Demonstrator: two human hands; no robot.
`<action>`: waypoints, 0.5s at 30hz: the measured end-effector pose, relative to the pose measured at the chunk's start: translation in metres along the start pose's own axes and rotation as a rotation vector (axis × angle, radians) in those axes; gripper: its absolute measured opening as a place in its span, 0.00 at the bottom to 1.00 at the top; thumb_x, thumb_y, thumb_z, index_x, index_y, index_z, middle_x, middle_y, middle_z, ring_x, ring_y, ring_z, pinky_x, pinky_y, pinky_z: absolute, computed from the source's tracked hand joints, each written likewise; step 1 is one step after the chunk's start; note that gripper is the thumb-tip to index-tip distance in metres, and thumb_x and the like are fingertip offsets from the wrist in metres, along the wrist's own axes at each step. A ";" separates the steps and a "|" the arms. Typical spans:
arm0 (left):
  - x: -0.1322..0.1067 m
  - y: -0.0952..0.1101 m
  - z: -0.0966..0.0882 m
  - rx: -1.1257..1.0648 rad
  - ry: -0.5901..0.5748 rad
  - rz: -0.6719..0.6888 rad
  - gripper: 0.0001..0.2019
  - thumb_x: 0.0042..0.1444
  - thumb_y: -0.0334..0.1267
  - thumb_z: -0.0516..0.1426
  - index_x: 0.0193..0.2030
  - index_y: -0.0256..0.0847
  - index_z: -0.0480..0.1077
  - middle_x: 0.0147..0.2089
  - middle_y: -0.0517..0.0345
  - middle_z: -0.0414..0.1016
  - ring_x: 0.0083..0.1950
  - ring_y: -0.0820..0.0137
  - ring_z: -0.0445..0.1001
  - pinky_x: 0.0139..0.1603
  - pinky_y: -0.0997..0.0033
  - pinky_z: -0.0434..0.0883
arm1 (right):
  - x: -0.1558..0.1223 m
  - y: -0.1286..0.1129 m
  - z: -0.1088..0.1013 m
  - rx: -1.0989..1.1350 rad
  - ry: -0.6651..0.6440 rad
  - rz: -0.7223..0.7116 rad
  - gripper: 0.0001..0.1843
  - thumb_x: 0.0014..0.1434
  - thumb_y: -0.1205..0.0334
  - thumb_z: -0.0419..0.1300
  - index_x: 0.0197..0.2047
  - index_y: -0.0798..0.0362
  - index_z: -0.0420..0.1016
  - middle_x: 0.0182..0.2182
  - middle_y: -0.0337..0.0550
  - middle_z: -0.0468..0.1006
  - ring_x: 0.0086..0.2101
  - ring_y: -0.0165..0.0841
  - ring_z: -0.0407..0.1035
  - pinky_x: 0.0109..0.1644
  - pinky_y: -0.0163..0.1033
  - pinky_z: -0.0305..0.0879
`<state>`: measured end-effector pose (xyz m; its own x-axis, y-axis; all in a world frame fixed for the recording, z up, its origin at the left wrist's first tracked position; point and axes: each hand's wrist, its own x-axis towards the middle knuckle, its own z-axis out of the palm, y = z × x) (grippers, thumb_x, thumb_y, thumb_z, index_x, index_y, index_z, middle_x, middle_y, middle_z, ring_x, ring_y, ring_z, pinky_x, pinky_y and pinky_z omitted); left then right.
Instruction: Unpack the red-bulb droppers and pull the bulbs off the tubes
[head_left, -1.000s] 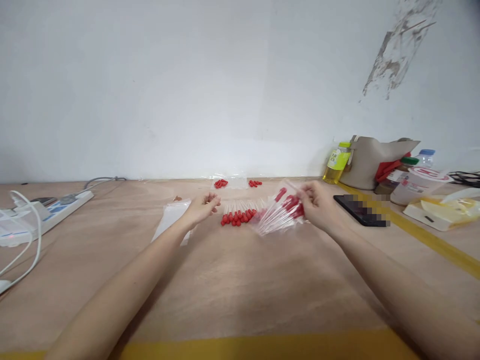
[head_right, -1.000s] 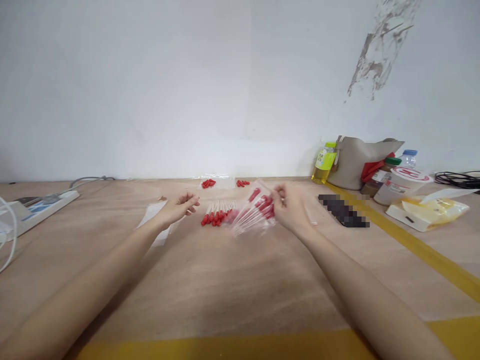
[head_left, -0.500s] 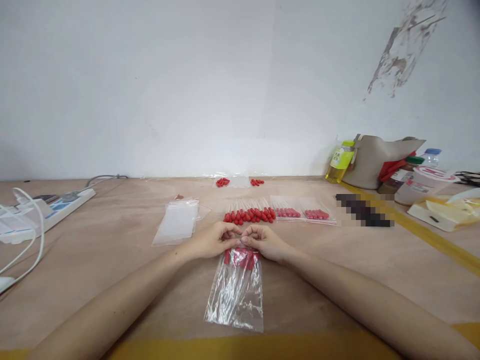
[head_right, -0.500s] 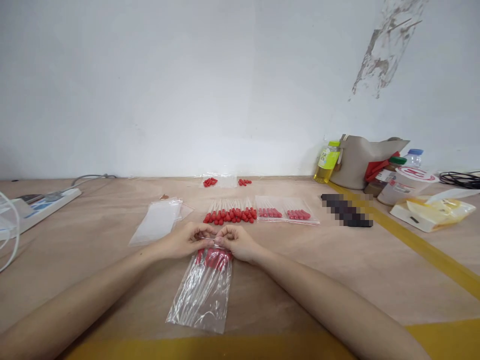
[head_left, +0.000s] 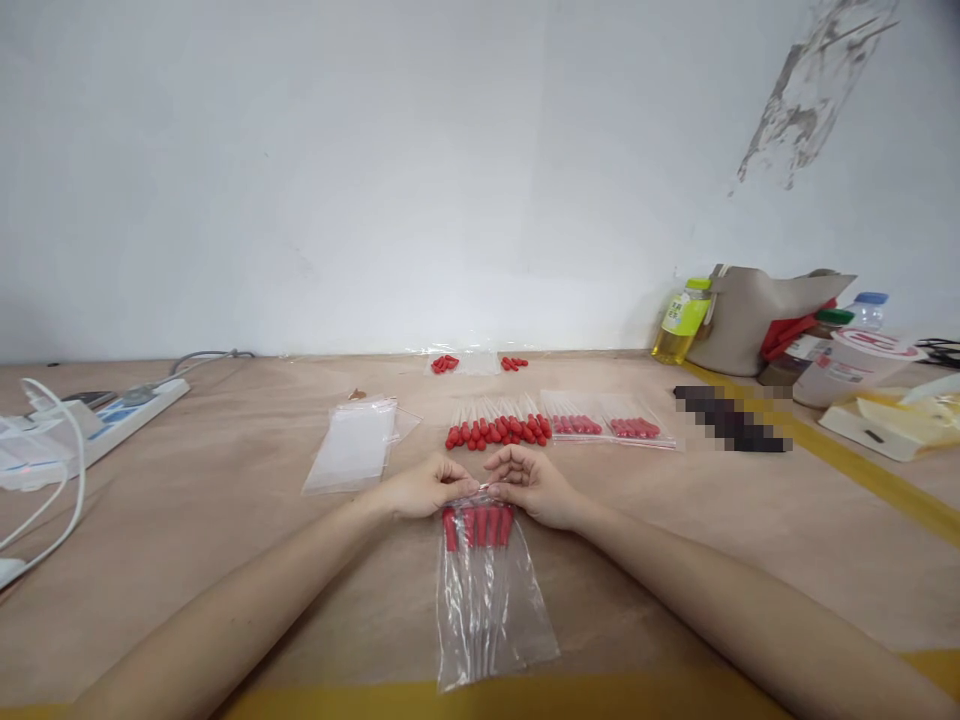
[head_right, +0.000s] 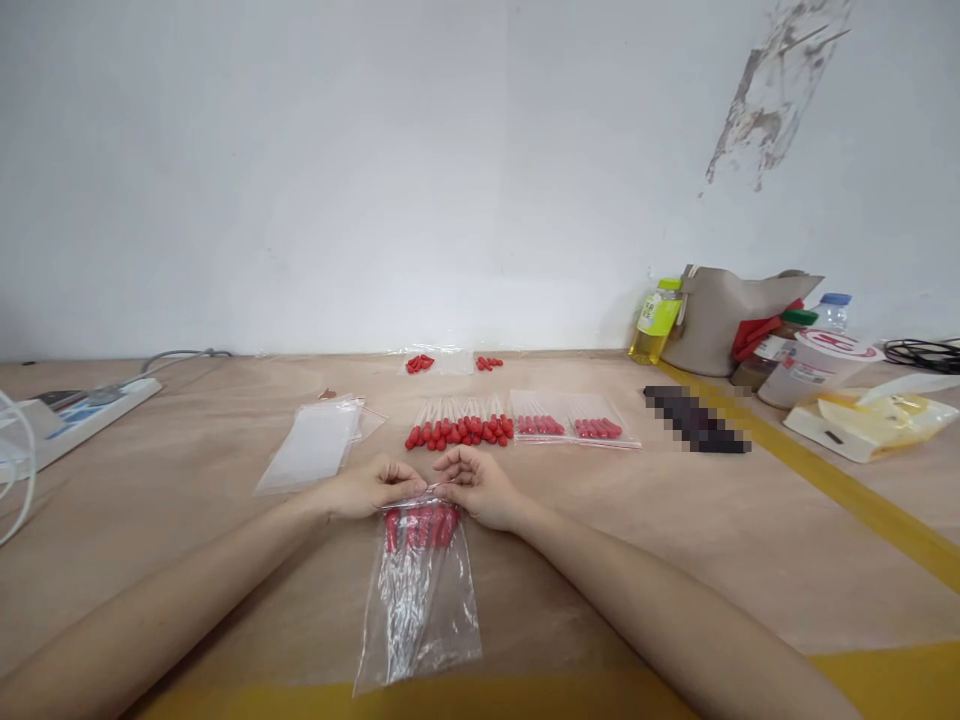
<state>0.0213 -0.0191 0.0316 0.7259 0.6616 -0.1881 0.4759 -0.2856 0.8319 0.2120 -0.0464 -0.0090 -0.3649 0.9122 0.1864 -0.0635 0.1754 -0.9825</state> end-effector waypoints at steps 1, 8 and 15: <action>0.000 0.000 0.001 -0.019 0.010 -0.015 0.24 0.49 0.56 0.53 0.24 0.33 0.67 0.19 0.65 0.55 0.22 0.79 0.49 0.22 0.76 0.47 | 0.000 0.001 0.001 -0.010 0.010 -0.026 0.19 0.41 0.58 0.67 0.34 0.54 0.66 0.27 0.36 0.72 0.29 0.27 0.68 0.36 0.35 0.65; 0.000 -0.001 0.004 -0.226 0.044 -0.087 0.23 0.39 0.55 0.61 0.25 0.31 0.68 0.19 0.65 0.59 0.21 0.80 0.51 0.22 0.77 0.47 | -0.003 -0.001 0.000 -0.301 0.006 -0.225 0.09 0.48 0.58 0.62 0.31 0.54 0.75 0.28 0.41 0.72 0.31 0.29 0.68 0.35 0.37 0.66; 0.000 -0.006 0.006 -0.307 0.018 -0.100 0.22 0.33 0.49 0.66 0.28 0.32 0.70 0.22 0.62 0.66 0.23 0.79 0.59 0.23 0.78 0.54 | -0.006 -0.005 0.004 -0.492 -0.040 -0.371 0.06 0.49 0.65 0.62 0.34 0.53 0.77 0.29 0.42 0.73 0.29 0.28 0.68 0.33 0.34 0.65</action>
<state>0.0208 -0.0214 0.0235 0.6727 0.6889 -0.2700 0.3705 0.0022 0.9288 0.2111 -0.0544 -0.0049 -0.4358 0.7445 0.5057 0.2396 0.6376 -0.7321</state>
